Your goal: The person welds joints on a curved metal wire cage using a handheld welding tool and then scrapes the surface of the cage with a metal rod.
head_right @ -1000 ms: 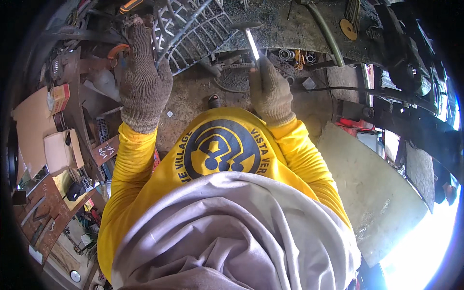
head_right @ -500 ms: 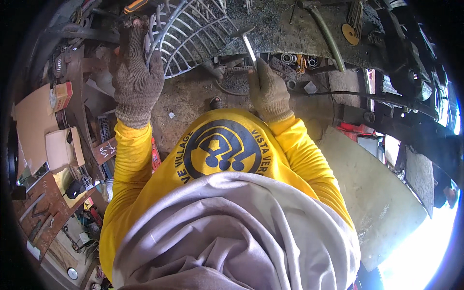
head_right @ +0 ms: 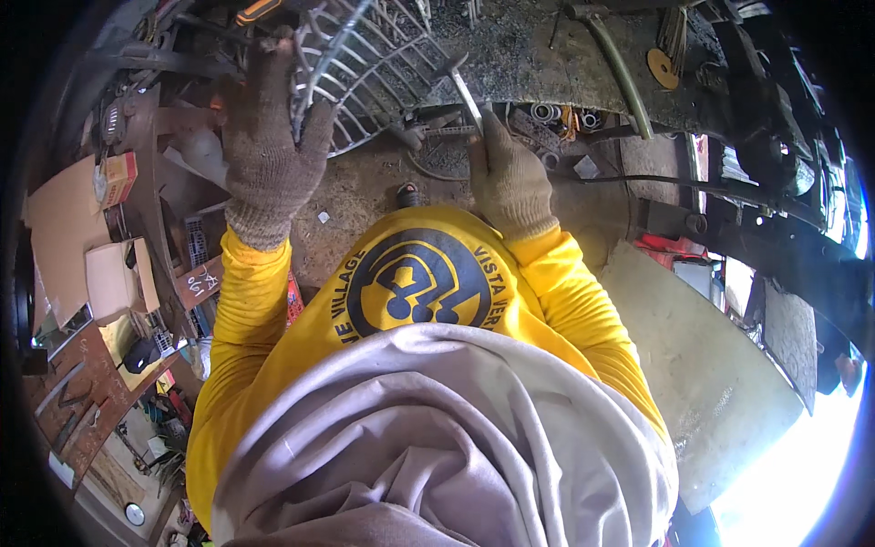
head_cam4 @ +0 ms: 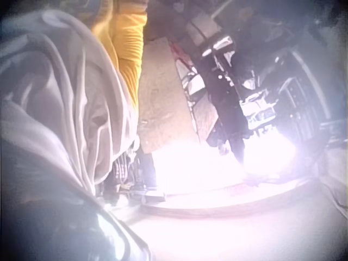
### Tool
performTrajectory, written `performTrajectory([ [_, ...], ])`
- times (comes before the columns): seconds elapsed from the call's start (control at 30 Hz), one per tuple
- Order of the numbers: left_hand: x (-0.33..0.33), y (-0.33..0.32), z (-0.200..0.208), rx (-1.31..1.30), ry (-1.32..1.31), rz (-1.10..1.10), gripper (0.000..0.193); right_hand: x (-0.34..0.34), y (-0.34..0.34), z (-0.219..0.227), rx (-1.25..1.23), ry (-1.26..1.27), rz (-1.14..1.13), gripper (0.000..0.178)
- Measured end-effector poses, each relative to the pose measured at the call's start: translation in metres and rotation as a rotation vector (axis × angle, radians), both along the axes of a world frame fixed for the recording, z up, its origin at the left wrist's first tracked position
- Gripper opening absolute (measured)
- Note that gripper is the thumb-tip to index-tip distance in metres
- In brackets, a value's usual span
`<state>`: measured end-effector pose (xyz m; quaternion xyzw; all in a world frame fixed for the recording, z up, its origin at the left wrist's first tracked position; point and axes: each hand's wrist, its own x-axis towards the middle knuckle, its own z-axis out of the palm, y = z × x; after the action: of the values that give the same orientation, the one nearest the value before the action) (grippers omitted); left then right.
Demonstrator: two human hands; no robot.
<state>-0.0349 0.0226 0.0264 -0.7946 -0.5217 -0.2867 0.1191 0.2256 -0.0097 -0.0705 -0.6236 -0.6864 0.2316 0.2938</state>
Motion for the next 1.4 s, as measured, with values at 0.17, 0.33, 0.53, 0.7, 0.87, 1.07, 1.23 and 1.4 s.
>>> performTrajectory([
  [0.17,-0.003,0.001,0.002,-0.074,-0.08,-0.132,0.078,0.001,0.004,-0.019,0.002,0.022,-0.027,0.043],
  [0.33,-0.015,0.008,-0.004,-0.142,-0.471,-0.286,0.092,-0.002,0.002,-0.02,-0.079,0.101,-0.045,0.042],
  [0.53,-0.04,0.046,-0.027,-0.147,-0.55,-0.265,0.094,0.006,0.007,-0.034,-0.146,0.118,-0.026,0.044],
  [0.7,-0.034,0.059,-0.024,-0.192,-0.725,-0.411,0.08,0.006,0.007,-0.043,-0.093,0.133,-0.061,0.044],
  [0.87,-0.025,0.058,0.011,-0.206,-0.276,-0.363,0.091,0.005,0.009,-0.026,-0.226,0.116,-0.057,0.044],
  [1.07,-0.011,0.049,0.025,-0.079,-0.212,-0.341,0.089,0.01,0.01,-0.05,-0.192,0.192,-0.047,0.046],
  [1.23,-0.011,0.056,0.018,-0.032,-0.219,-0.383,0.085,0.008,0.01,-0.043,-0.276,0.216,-0.073,0.045],
  [1.4,-0.015,0.054,0.02,-0.183,-0.425,-0.386,0.081,0.008,0.011,-0.042,-0.245,0.204,-0.072,0.043],
])
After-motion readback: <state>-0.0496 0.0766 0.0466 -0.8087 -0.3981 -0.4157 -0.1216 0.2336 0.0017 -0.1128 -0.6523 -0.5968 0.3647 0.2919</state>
